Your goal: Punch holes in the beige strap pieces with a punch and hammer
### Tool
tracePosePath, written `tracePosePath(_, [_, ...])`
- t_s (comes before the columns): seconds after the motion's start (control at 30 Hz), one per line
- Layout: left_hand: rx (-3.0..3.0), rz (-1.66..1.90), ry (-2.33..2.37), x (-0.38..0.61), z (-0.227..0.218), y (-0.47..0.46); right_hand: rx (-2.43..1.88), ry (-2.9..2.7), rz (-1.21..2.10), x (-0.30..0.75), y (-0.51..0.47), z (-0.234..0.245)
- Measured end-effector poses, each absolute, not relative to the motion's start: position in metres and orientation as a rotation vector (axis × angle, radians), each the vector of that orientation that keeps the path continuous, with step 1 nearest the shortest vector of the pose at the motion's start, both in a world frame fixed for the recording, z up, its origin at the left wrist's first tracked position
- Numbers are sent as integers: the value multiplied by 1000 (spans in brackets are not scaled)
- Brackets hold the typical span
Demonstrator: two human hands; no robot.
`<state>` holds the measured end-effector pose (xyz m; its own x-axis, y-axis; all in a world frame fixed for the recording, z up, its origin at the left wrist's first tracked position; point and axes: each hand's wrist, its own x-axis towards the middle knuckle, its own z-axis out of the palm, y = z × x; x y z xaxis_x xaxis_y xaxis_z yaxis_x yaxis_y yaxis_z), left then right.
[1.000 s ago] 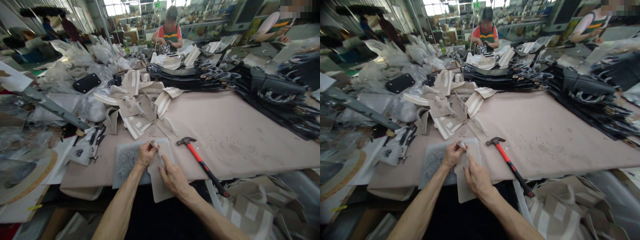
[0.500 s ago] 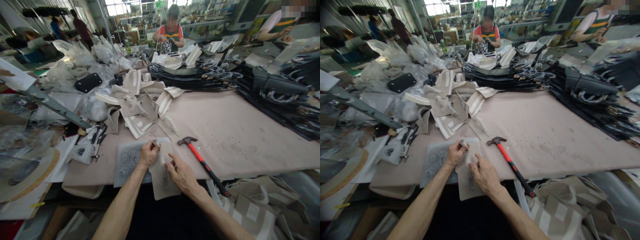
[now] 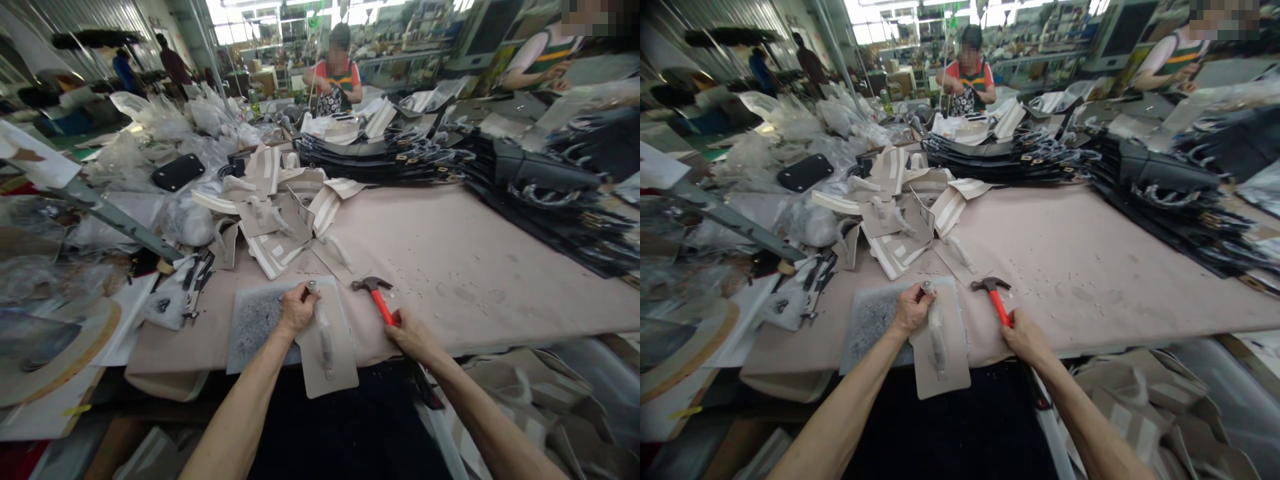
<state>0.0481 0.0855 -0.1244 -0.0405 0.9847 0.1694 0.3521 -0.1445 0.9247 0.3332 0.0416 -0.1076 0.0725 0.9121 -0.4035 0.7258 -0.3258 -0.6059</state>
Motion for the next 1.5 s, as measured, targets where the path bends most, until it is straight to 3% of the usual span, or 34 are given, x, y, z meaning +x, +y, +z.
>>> tracePosePath(0.1, [1653,1152,1454,48,-121,85,-1823,-1276,1632,320,43,-86])
tracePosePath(0.17, [1678,1142,1451,48,-117,84,-1739,-1154,1679,306,42,-64])
tracePosePath(0.23, [1688,1137,1443,48,-115,84,-1684,-1215,1509,292,40,-42])
tracePosePath(0.4, [1728,1129,1439,47,-117,84,-1588,-1956,654,273,39,-14])
tracePosePath(0.53, [1748,1143,1468,47,-124,83,-1581,-2388,538,276,45,-5])
tracePosePath(0.73, [1723,1167,1438,48,-122,82,-1552,-1931,238,271,46,37])
tracePosePath(0.8, [1728,1152,1450,48,-121,82,-1547,-1878,220,268,42,29])
tracePosePath(0.97, [1743,1117,1484,47,-124,82,-1637,-2458,546,274,40,-16])
tracePosePath(1.2, [1801,1135,1460,47,-121,79,-1821,-2234,824,305,47,-68])
tracePosePath(1.33, [1811,1136,1431,47,-121,78,-2071,-2268,463,320,42,-101])
tracePosePath(1.4, [1804,1131,1428,46,-121,79,-1976,-2272,284,309,42,-99])
tracePosePath(1.5, [1765,1124,1443,45,-122,78,-1663,-2181,455,267,42,-83])
